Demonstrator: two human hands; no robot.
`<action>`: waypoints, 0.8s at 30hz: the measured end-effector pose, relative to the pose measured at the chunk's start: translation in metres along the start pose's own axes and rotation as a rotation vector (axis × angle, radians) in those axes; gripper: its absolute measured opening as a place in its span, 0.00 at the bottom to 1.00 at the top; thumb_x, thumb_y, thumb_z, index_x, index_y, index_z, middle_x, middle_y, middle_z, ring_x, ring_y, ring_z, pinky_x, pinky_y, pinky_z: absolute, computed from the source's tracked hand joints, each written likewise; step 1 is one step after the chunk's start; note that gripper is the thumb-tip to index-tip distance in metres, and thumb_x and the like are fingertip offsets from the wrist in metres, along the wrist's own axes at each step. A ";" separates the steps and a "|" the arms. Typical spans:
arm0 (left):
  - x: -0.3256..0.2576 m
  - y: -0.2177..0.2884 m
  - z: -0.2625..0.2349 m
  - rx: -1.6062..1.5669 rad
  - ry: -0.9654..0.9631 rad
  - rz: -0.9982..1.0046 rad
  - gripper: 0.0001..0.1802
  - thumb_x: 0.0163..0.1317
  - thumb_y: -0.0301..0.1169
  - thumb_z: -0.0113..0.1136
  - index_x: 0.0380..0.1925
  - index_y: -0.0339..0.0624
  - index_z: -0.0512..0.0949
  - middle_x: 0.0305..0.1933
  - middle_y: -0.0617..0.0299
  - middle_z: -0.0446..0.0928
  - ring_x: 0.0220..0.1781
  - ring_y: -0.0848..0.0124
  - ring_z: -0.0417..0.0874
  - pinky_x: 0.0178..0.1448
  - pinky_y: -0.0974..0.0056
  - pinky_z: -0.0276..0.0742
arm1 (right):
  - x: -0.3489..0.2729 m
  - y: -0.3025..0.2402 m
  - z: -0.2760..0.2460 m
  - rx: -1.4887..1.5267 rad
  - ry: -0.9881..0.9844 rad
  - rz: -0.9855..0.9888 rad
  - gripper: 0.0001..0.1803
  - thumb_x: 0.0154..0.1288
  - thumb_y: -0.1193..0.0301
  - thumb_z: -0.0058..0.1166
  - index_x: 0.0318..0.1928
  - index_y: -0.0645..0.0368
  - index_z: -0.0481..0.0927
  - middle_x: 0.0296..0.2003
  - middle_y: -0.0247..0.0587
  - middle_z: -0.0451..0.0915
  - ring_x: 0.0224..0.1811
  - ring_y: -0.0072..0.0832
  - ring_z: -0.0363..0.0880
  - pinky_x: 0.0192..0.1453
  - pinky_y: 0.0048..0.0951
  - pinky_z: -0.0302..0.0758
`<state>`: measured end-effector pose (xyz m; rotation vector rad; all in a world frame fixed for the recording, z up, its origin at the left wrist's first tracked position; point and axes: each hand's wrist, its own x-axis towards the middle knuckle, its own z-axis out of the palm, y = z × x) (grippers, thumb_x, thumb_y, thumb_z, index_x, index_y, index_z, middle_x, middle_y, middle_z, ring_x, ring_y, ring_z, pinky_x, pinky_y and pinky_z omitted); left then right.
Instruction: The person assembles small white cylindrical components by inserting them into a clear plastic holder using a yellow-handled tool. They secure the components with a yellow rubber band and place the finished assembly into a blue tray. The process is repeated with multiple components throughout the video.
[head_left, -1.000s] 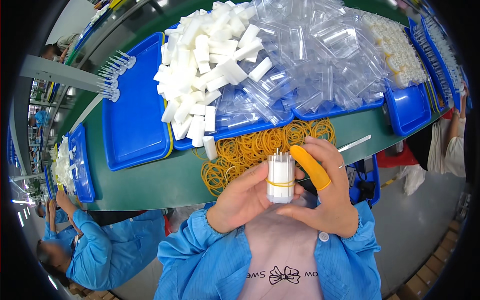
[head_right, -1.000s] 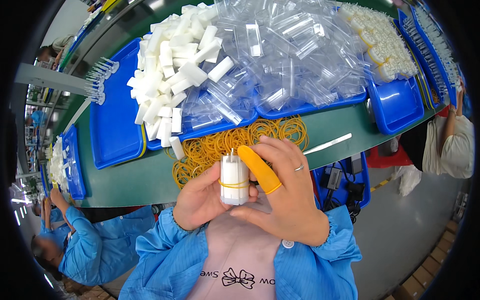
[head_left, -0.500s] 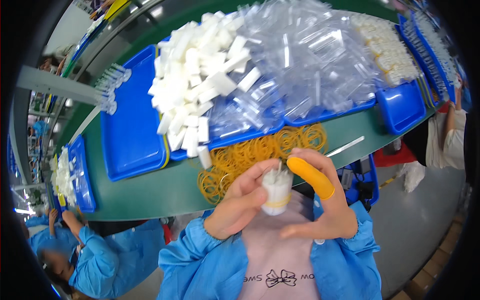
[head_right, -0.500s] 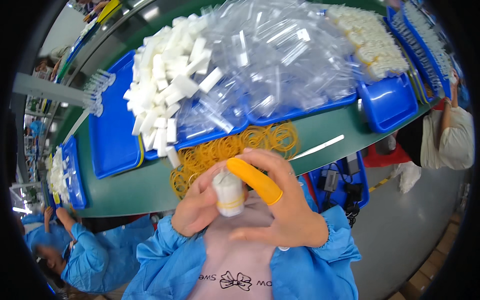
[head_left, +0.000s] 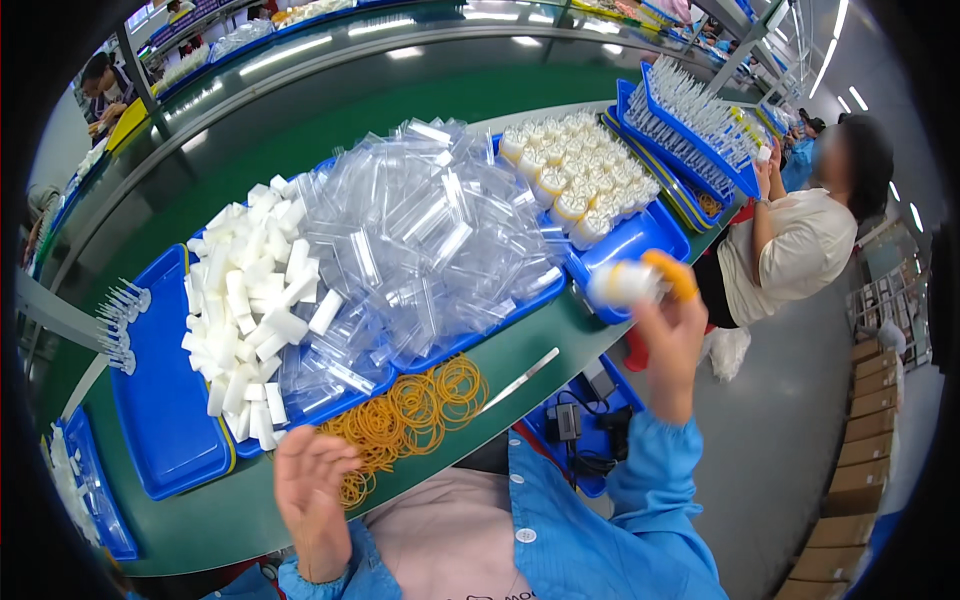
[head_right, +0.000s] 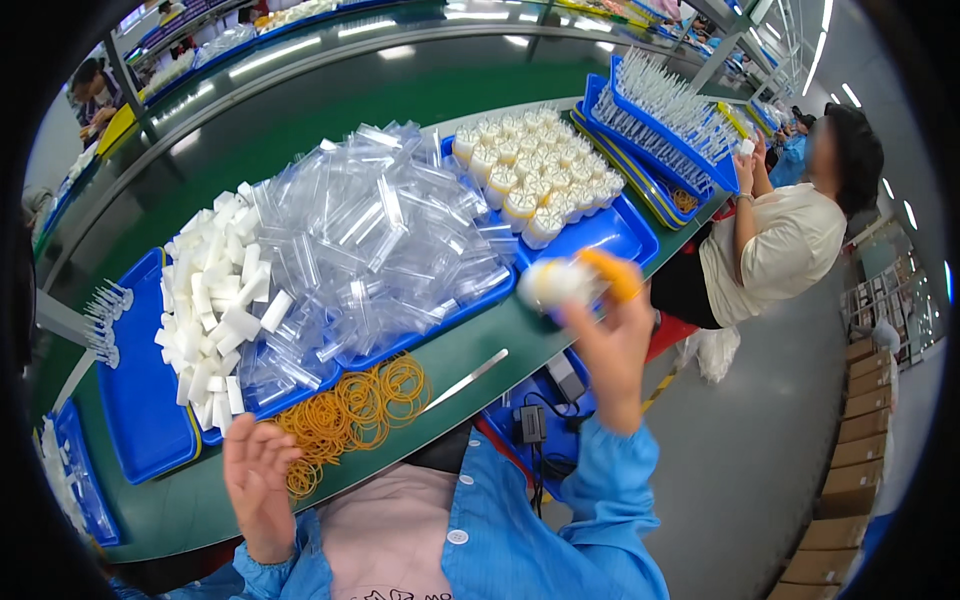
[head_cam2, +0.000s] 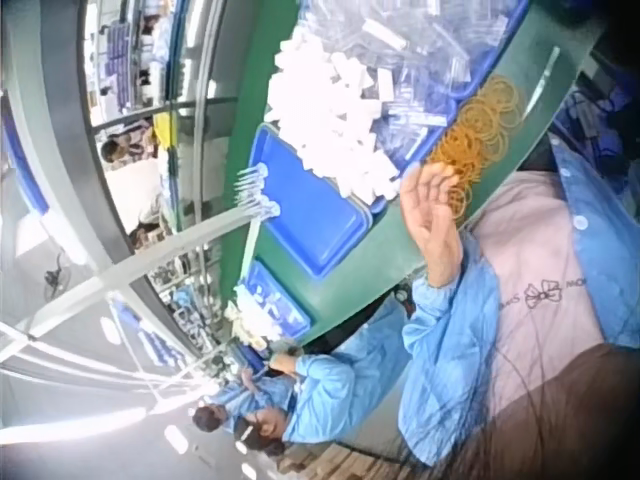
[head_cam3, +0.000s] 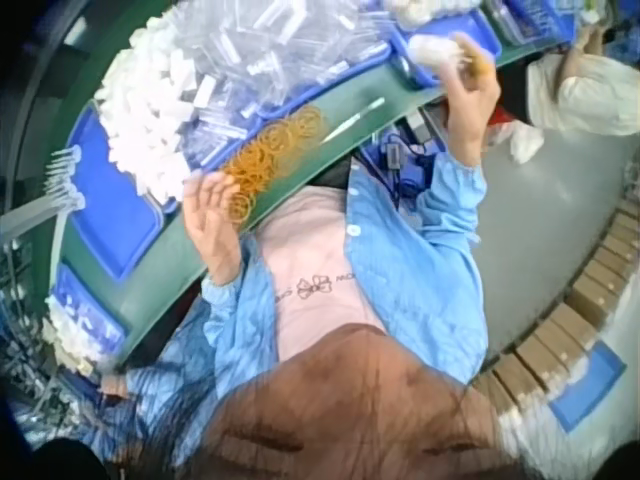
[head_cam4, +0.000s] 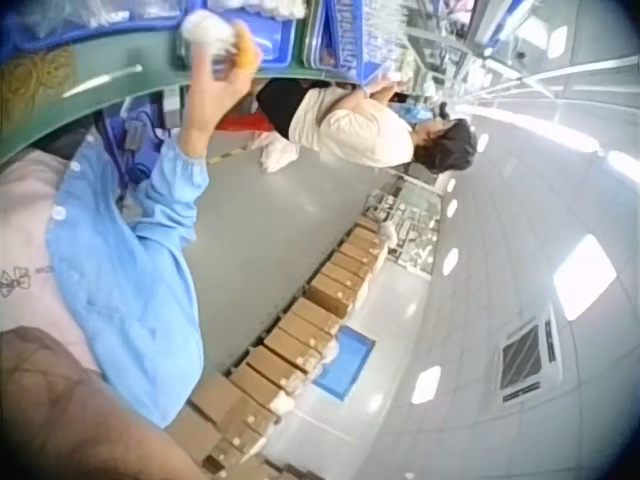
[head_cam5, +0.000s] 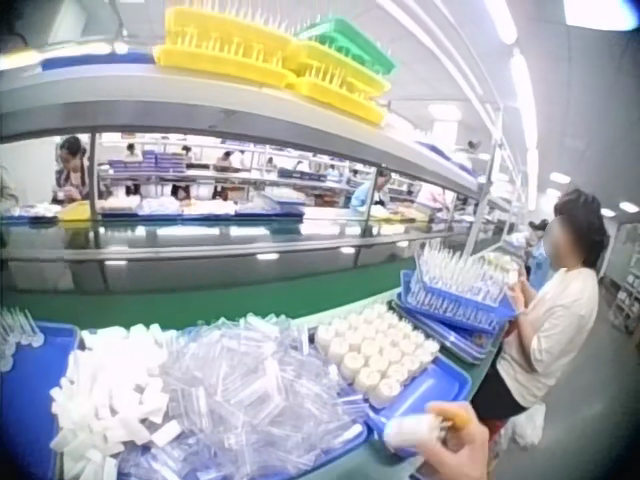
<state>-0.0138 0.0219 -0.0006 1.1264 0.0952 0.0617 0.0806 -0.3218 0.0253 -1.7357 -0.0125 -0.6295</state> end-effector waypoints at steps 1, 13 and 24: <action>-0.001 0.004 -0.011 0.027 0.046 0.061 0.37 0.56 0.40 0.61 0.60 0.34 0.58 0.48 0.54 0.69 0.49 0.66 0.73 0.54 0.63 0.71 | 0.021 0.016 -0.010 -0.026 0.094 0.027 0.23 0.52 0.80 0.60 0.52 0.63 0.73 0.40 0.35 0.74 0.45 0.22 0.74 0.51 0.23 0.71; 0.012 0.023 -0.048 -0.038 0.245 0.127 0.18 0.62 0.32 0.53 0.49 0.37 0.65 0.36 0.59 0.70 0.38 0.70 0.73 0.47 0.65 0.72 | 0.137 0.161 -0.096 -0.367 0.262 0.142 0.29 0.53 0.68 0.64 0.55 0.63 0.70 0.44 0.44 0.70 0.33 0.25 0.78 0.31 0.21 0.77; 0.024 0.019 -0.046 -0.171 0.228 0.087 0.11 0.64 0.29 0.50 0.45 0.40 0.66 0.34 0.61 0.69 0.34 0.72 0.69 0.44 0.65 0.69 | 0.058 0.074 -0.029 -0.486 0.055 -0.062 0.22 0.55 0.76 0.56 0.52 0.63 0.70 0.35 0.37 0.79 0.39 0.26 0.78 0.47 0.27 0.74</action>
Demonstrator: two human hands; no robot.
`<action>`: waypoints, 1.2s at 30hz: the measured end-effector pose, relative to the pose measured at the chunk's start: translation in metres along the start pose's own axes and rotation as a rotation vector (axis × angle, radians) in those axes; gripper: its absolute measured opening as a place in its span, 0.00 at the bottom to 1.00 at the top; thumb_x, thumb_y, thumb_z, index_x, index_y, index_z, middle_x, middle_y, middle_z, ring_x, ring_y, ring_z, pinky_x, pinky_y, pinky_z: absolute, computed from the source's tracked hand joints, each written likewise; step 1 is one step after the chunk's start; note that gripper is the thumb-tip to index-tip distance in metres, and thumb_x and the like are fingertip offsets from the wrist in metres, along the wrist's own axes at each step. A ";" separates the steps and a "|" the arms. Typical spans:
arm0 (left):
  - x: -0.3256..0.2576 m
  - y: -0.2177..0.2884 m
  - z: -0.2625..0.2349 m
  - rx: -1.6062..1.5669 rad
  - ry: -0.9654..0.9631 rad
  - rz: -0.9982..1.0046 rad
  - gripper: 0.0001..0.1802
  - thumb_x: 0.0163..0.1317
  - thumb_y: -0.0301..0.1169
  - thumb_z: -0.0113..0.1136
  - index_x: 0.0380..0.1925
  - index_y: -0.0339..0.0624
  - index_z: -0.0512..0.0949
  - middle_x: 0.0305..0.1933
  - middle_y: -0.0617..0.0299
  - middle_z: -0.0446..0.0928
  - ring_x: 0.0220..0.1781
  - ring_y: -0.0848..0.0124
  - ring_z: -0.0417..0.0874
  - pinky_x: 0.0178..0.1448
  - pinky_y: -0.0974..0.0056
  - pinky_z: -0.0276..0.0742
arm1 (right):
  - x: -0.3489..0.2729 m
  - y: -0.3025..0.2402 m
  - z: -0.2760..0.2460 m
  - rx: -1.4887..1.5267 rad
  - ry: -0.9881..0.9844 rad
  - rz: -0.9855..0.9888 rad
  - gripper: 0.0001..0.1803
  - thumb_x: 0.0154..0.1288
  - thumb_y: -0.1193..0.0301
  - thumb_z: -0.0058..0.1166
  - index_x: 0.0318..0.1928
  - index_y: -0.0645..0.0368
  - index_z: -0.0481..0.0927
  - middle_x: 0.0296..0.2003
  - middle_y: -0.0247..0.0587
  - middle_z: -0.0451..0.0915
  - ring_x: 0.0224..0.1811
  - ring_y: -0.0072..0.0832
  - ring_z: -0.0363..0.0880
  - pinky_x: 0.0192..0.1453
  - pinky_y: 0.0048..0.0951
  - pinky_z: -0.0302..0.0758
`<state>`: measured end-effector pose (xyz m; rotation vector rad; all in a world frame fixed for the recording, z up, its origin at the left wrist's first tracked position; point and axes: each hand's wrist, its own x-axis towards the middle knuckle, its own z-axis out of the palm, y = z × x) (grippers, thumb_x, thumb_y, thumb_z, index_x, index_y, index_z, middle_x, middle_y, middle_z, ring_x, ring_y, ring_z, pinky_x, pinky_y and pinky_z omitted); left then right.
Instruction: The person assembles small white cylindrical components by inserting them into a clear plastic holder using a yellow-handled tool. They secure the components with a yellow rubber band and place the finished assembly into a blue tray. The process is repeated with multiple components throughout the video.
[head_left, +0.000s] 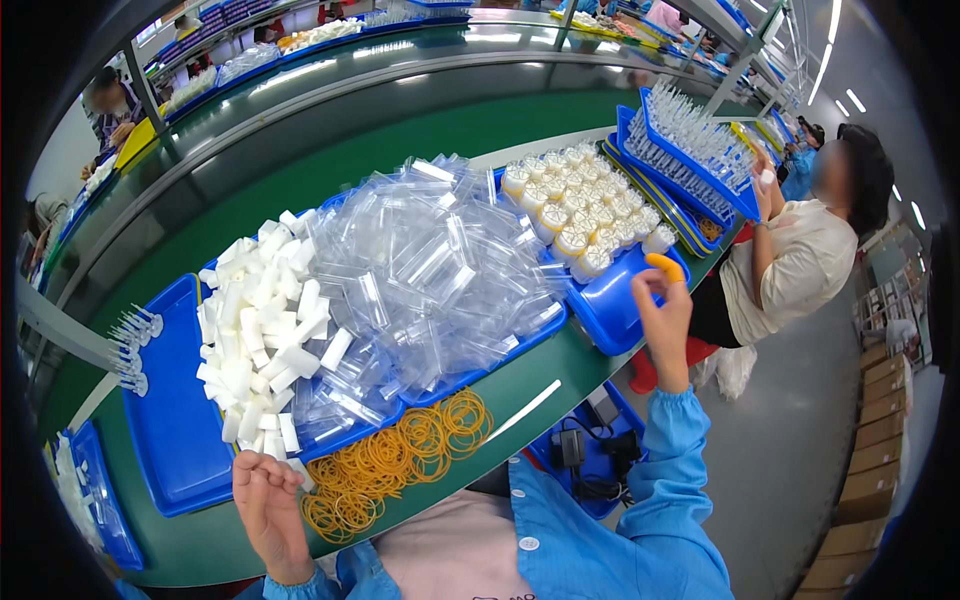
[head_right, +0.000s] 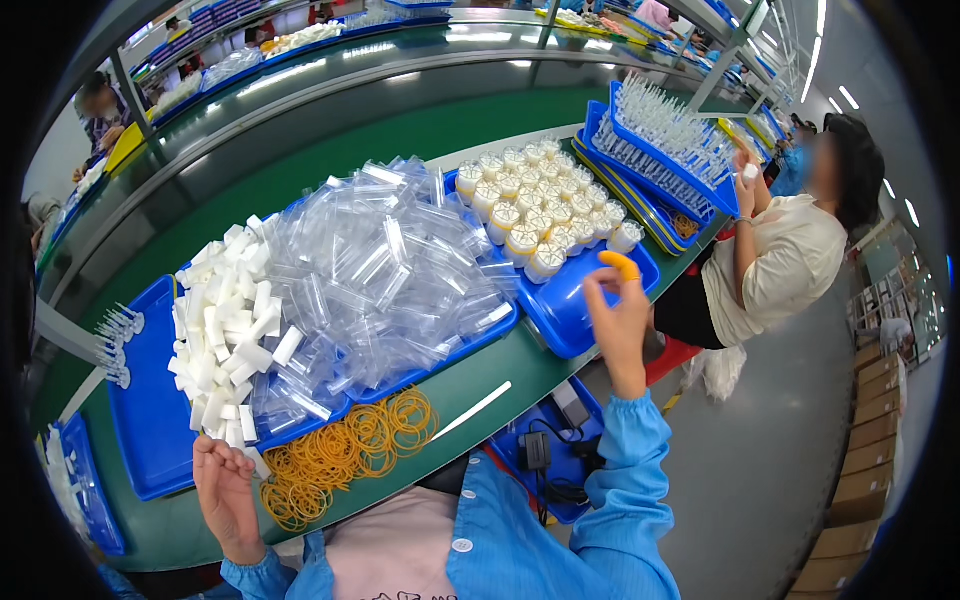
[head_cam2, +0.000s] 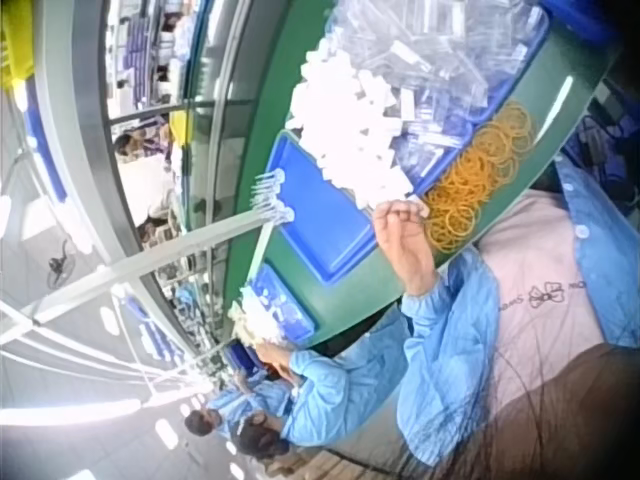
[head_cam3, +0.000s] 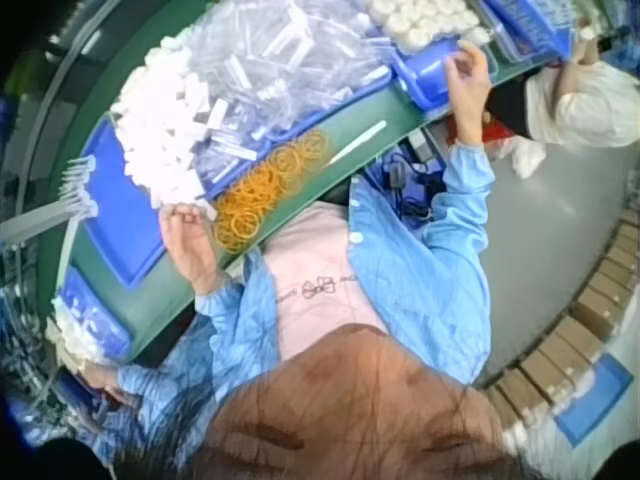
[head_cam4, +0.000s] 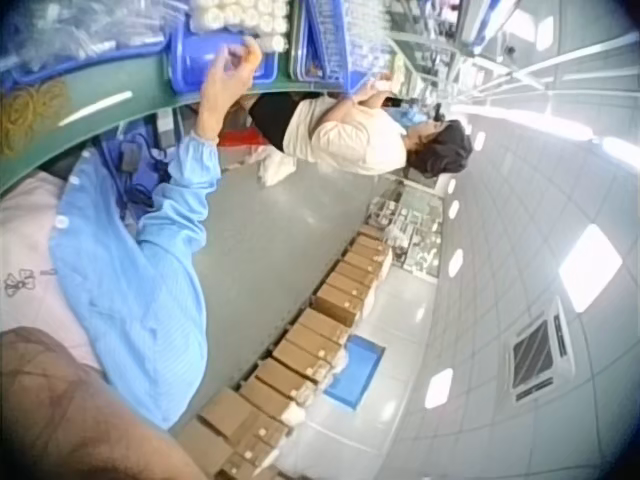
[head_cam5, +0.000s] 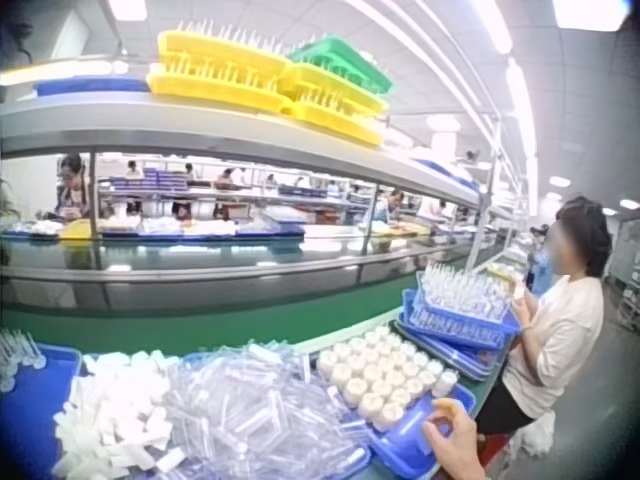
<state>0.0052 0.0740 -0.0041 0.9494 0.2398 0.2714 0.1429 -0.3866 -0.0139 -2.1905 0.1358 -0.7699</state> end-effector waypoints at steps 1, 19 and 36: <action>0.000 0.000 0.001 0.001 -0.005 0.000 0.11 0.64 0.29 0.50 0.45 0.40 0.66 0.34 0.61 0.69 0.34 0.72 0.69 0.44 0.65 0.69 | -0.005 -0.011 0.007 0.008 -0.058 -0.012 0.21 0.55 0.77 0.56 0.51 0.63 0.71 0.32 0.36 0.80 0.39 0.25 0.78 0.47 0.26 0.73; -0.007 0.008 -0.028 -0.049 -0.017 0.044 0.09 0.66 0.29 0.49 0.45 0.42 0.66 0.35 0.62 0.69 0.36 0.73 0.71 0.45 0.66 0.71 | -0.121 -0.072 0.020 -0.380 -0.335 -0.105 0.20 0.59 0.71 0.52 0.50 0.71 0.71 0.56 0.59 0.68 0.58 0.50 0.67 0.61 0.44 0.62; -0.012 0.007 -0.036 -0.013 -0.022 0.003 0.11 0.66 0.29 0.50 0.47 0.44 0.65 0.36 0.65 0.67 0.36 0.75 0.68 0.46 0.68 0.68 | -0.133 -0.057 0.045 -0.135 -0.190 -0.051 0.17 0.59 0.74 0.52 0.49 0.67 0.74 0.60 0.57 0.64 0.58 0.49 0.67 0.59 0.41 0.64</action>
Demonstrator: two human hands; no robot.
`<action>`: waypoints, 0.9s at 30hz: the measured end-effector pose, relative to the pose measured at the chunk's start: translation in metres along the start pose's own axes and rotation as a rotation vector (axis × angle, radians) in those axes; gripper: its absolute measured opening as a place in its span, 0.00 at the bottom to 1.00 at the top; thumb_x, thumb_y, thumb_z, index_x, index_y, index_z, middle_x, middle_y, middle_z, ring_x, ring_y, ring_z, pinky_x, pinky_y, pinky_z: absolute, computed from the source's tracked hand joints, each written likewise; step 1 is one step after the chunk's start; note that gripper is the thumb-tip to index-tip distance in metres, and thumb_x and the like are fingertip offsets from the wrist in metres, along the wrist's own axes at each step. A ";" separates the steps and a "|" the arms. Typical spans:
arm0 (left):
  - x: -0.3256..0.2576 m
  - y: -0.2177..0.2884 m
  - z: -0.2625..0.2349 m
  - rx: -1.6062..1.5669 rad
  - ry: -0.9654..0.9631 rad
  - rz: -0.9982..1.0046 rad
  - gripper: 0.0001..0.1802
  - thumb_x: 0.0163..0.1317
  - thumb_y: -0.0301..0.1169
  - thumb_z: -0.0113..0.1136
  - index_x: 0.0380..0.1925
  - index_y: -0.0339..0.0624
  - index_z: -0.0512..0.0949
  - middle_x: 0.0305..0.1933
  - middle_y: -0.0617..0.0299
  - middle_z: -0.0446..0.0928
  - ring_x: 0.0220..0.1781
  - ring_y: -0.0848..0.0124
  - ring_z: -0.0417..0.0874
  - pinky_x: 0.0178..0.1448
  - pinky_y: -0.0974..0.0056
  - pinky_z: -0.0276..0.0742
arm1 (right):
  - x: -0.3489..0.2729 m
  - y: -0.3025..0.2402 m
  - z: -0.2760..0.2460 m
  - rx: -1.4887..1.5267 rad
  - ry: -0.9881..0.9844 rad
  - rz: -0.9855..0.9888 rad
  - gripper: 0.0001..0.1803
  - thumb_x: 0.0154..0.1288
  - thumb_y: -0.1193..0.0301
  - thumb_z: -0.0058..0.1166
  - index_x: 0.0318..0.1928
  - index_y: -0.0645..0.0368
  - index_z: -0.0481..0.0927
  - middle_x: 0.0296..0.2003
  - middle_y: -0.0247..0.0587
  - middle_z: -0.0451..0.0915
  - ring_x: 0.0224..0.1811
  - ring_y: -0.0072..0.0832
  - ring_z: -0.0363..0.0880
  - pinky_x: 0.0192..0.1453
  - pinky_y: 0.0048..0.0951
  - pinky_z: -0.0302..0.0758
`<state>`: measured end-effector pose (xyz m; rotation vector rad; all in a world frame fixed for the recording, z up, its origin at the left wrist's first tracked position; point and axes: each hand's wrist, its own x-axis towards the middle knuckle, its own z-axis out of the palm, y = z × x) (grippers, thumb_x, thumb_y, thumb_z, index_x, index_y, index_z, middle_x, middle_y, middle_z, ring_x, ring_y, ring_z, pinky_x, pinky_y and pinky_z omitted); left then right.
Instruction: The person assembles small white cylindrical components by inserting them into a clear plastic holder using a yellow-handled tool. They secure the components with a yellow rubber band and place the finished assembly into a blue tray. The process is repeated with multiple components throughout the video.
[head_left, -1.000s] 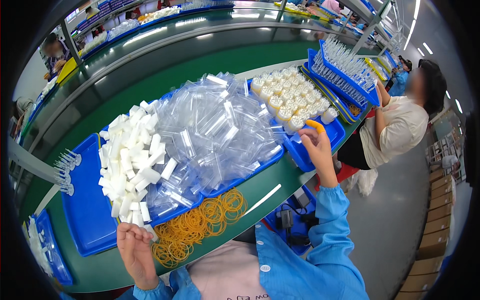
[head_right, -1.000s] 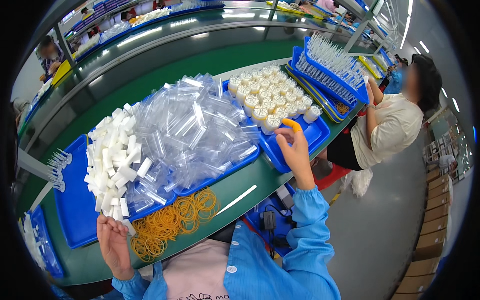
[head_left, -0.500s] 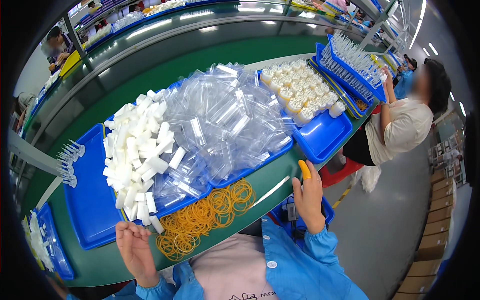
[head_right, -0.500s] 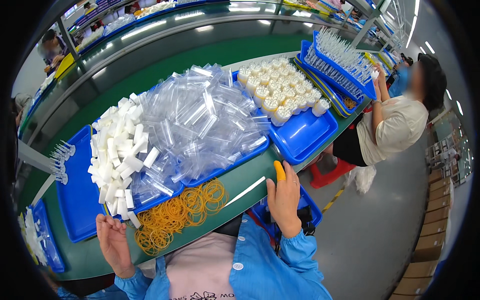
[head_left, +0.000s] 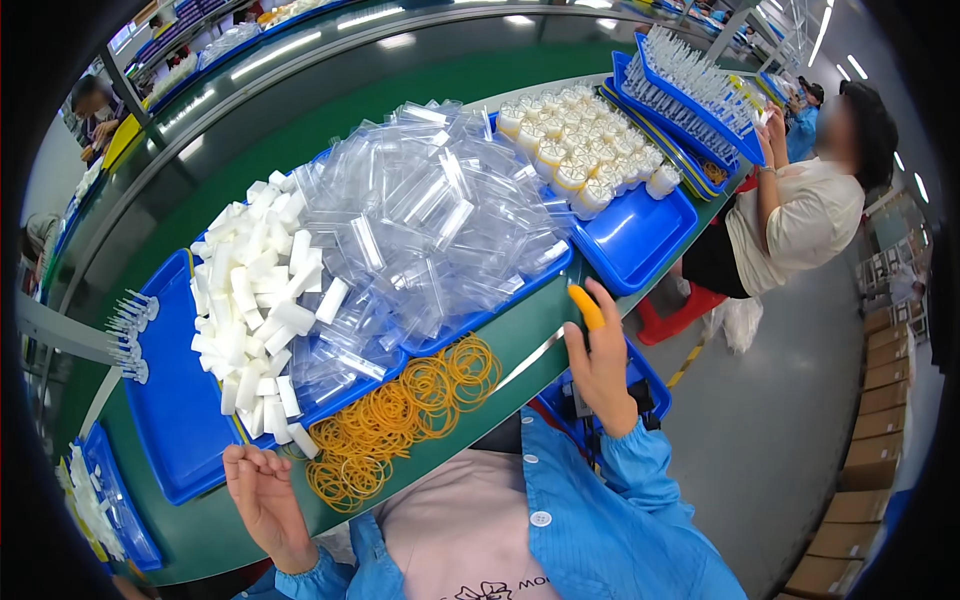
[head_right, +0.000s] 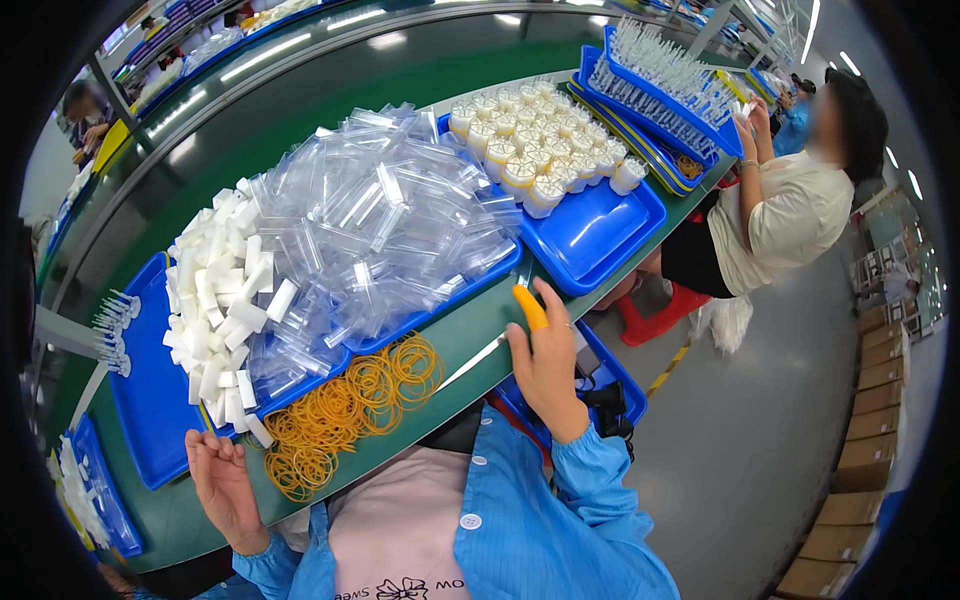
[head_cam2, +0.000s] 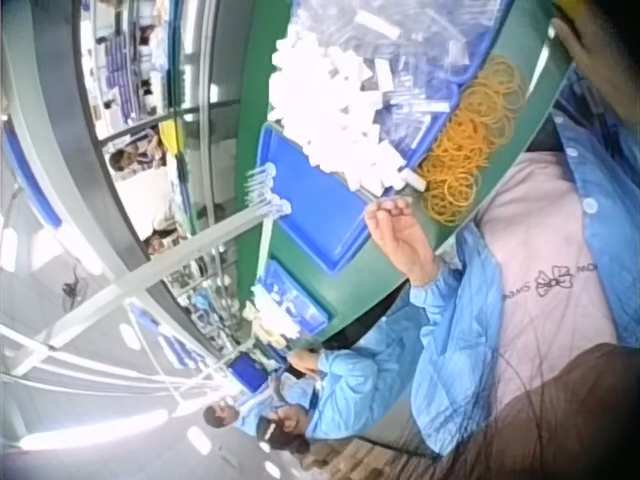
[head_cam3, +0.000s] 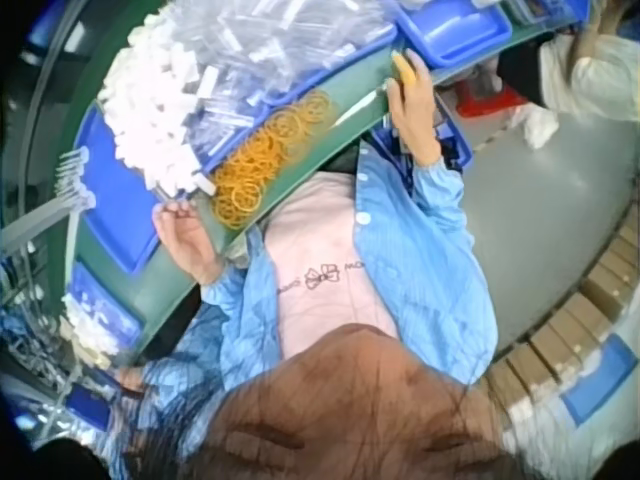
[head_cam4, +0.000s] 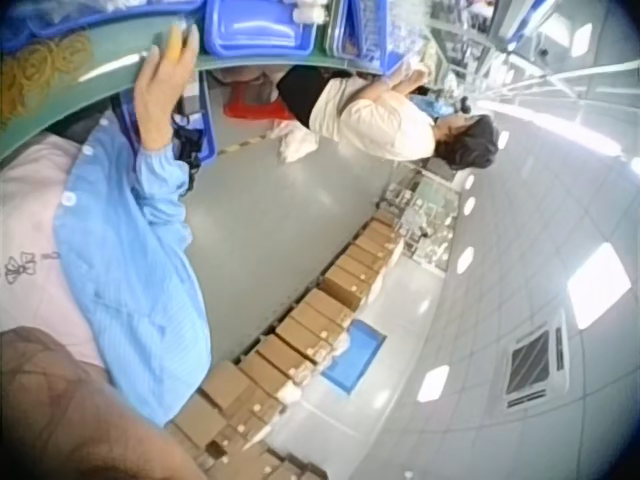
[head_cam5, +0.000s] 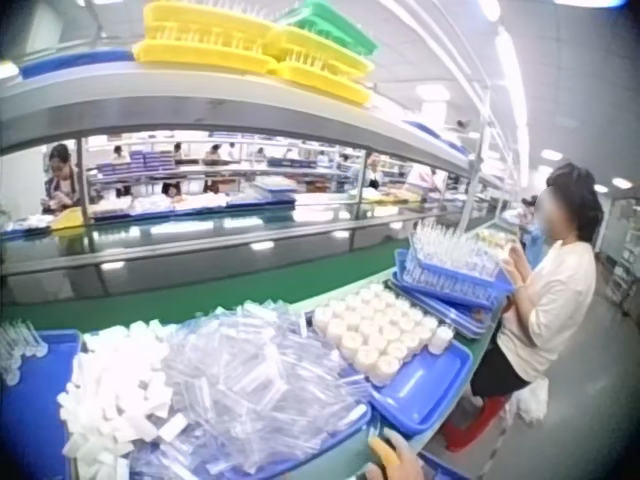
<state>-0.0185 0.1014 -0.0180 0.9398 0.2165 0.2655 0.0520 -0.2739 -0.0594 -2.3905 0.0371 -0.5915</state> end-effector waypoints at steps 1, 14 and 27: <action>0.000 0.000 0.000 0.000 -0.010 -0.001 0.11 0.66 0.29 0.50 0.47 0.44 0.65 0.36 0.65 0.67 0.36 0.75 0.67 0.46 0.68 0.68 | 0.004 -0.002 0.001 -0.026 -0.018 -0.011 0.17 0.58 0.75 0.52 0.48 0.68 0.74 0.60 0.57 0.63 0.58 0.50 0.66 0.60 0.41 0.64; -0.003 -0.002 -0.004 -0.047 0.055 -0.008 0.09 0.66 0.28 0.50 0.45 0.44 0.67 0.35 0.64 0.68 0.36 0.74 0.69 0.44 0.66 0.69 | 0.018 0.010 0.017 -0.383 -0.065 -0.161 0.18 0.58 0.71 0.52 0.46 0.71 0.75 0.60 0.54 0.63 0.61 0.52 0.62 0.64 0.47 0.58; -0.005 0.000 -0.002 -0.096 0.058 -0.022 0.11 0.66 0.27 0.49 0.47 0.44 0.66 0.35 0.64 0.67 0.36 0.73 0.68 0.44 0.65 0.68 | -0.008 -0.019 -0.003 0.041 -0.245 -0.149 0.16 0.60 0.72 0.52 0.47 0.67 0.75 0.57 0.50 0.68 0.61 0.53 0.64 0.63 0.45 0.61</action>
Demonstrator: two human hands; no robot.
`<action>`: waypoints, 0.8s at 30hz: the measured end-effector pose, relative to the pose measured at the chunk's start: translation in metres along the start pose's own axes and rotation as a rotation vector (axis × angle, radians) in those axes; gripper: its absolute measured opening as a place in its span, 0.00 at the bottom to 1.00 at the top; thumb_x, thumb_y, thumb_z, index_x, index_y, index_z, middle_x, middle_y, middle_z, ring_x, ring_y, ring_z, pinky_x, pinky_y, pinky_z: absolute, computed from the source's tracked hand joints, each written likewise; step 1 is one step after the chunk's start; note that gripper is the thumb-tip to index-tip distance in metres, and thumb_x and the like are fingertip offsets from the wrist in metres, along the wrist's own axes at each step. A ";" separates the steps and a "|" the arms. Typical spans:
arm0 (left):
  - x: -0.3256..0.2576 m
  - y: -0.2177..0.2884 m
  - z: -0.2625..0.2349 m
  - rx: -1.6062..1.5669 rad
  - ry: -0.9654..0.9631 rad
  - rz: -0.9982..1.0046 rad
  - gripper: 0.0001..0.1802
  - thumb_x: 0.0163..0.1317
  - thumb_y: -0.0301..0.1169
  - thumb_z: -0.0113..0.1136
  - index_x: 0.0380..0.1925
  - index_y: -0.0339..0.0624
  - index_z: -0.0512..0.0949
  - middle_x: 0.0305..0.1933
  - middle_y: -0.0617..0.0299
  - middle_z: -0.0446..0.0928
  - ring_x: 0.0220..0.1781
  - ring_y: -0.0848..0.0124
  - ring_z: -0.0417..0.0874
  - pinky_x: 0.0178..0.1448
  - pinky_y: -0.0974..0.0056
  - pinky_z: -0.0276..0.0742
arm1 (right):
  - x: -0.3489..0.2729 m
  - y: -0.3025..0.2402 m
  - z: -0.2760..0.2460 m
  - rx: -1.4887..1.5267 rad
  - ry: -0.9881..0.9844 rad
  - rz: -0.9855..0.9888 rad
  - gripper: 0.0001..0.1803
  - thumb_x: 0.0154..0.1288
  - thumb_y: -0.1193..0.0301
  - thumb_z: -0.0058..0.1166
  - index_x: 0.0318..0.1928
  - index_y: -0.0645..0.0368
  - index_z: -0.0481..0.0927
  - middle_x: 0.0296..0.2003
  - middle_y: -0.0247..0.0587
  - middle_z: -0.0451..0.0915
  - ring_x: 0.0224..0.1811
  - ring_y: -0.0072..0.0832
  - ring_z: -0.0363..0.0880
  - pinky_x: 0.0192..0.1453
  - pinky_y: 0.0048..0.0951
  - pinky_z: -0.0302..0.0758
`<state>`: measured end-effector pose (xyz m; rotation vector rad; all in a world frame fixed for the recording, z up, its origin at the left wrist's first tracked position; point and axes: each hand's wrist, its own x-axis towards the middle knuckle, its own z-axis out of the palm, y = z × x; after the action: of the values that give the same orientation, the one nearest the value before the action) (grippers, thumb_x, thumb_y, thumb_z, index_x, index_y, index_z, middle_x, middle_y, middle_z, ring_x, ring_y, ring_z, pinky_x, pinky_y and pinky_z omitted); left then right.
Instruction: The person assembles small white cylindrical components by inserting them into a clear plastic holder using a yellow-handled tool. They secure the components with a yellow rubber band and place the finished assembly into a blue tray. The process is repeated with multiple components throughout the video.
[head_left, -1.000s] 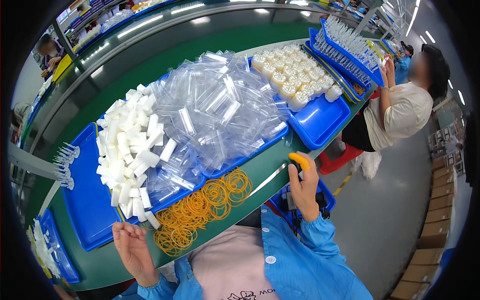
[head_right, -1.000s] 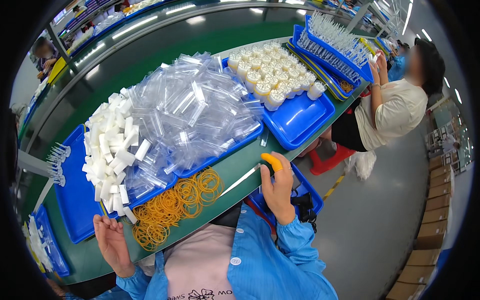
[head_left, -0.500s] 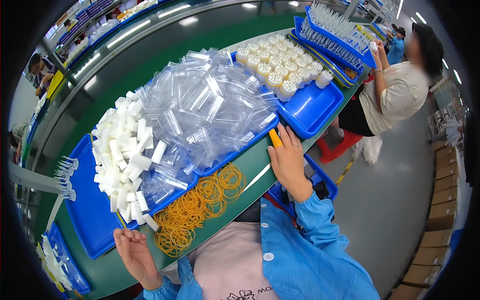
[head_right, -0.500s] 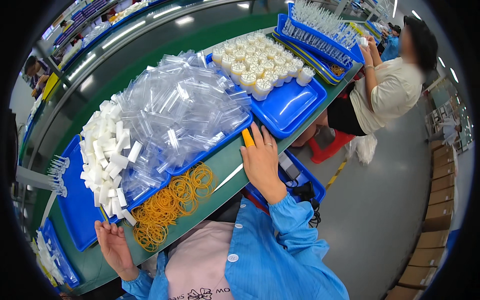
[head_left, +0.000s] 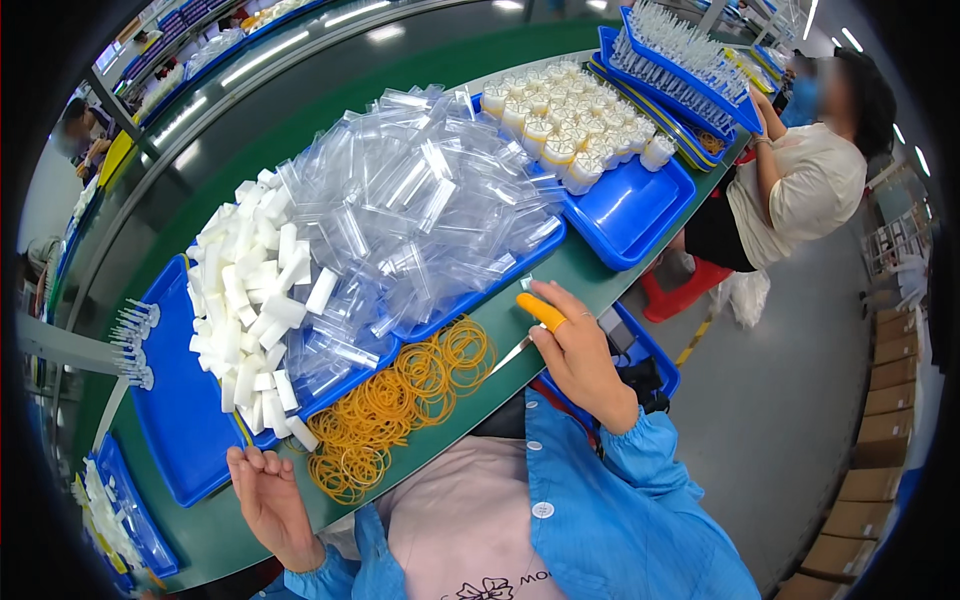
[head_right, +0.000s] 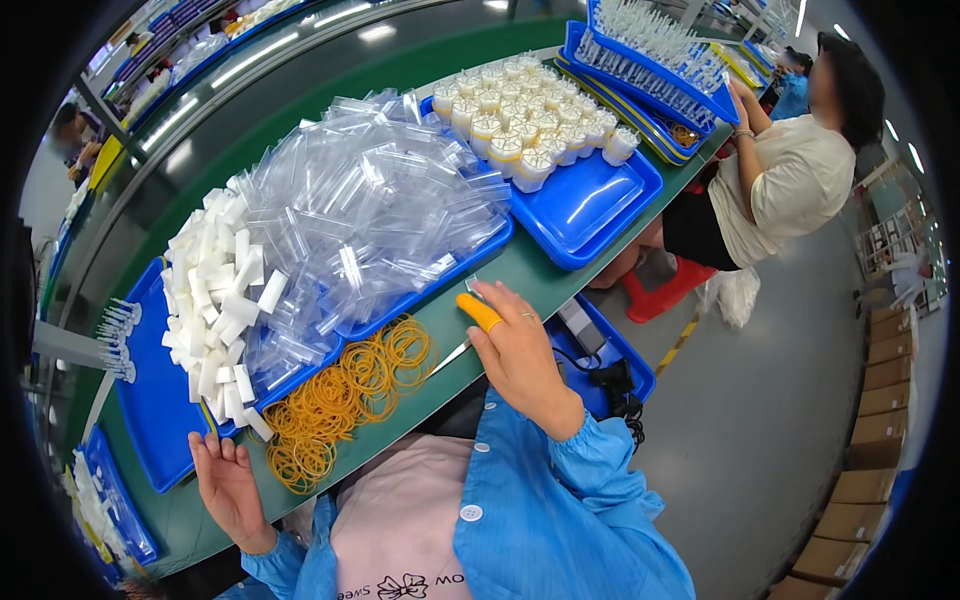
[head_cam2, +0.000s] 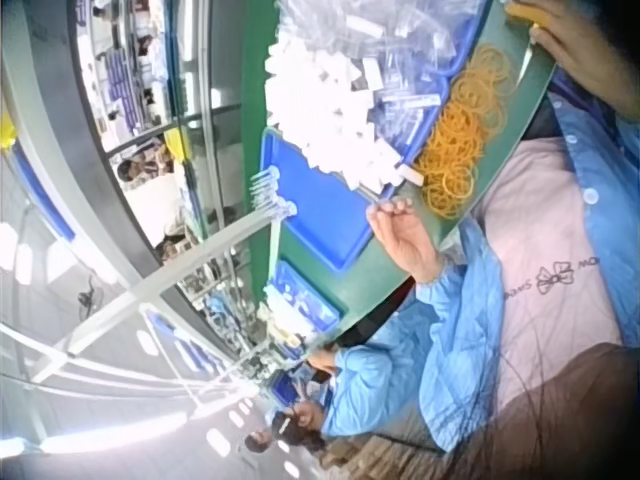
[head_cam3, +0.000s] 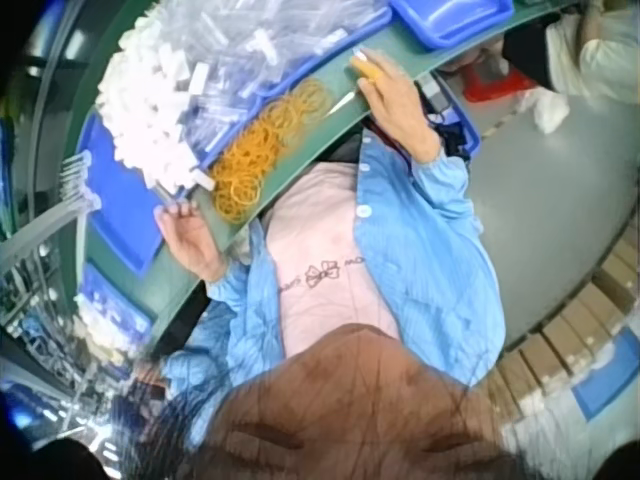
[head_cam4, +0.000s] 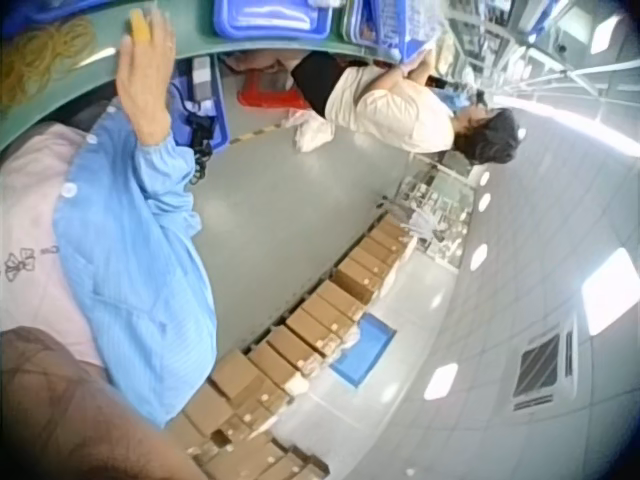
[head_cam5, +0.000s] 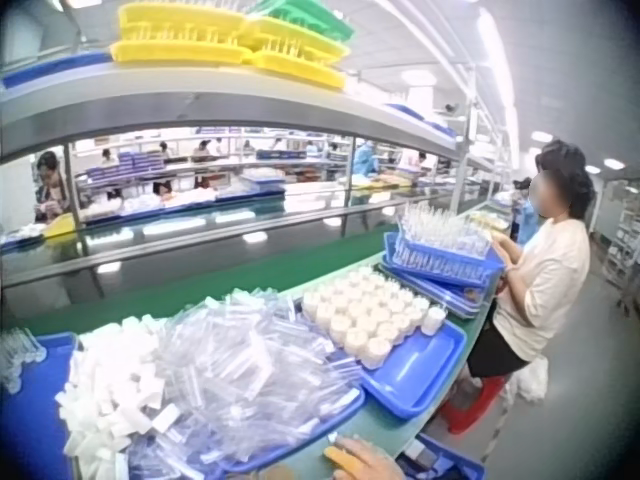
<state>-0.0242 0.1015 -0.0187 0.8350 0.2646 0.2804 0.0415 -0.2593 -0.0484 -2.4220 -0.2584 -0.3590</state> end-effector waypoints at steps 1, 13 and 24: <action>0.000 0.001 -0.001 -0.006 -0.011 -0.002 0.11 0.66 0.27 0.49 0.47 0.44 0.66 0.35 0.64 0.67 0.36 0.73 0.68 0.44 0.65 0.68 | 0.002 0.000 0.000 0.018 0.023 0.018 0.16 0.59 0.72 0.52 0.47 0.67 0.76 0.57 0.50 0.68 0.60 0.53 0.64 0.63 0.45 0.62; 0.000 0.002 -0.011 -0.095 0.008 -0.004 0.10 0.66 0.26 0.49 0.47 0.44 0.67 0.35 0.62 0.67 0.36 0.71 0.68 0.43 0.66 0.69 | 0.032 0.045 0.017 0.170 0.222 0.141 0.13 0.68 0.68 0.43 0.41 0.67 0.74 0.53 0.55 0.72 0.61 0.49 0.65 0.67 0.44 0.54; -0.001 0.003 -0.013 -0.153 0.026 -0.027 0.11 0.65 0.26 0.49 0.47 0.44 0.67 0.34 0.63 0.68 0.35 0.71 0.68 0.43 0.65 0.69 | 0.026 0.022 0.018 0.155 0.203 0.131 0.15 0.56 0.65 0.58 0.40 0.62 0.79 0.39 0.44 0.75 0.48 0.40 0.70 0.62 0.42 0.58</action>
<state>-0.0297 0.1122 -0.0244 0.6764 0.2746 0.2827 0.0753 -0.2621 -0.0669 -2.2175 -0.0362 -0.5026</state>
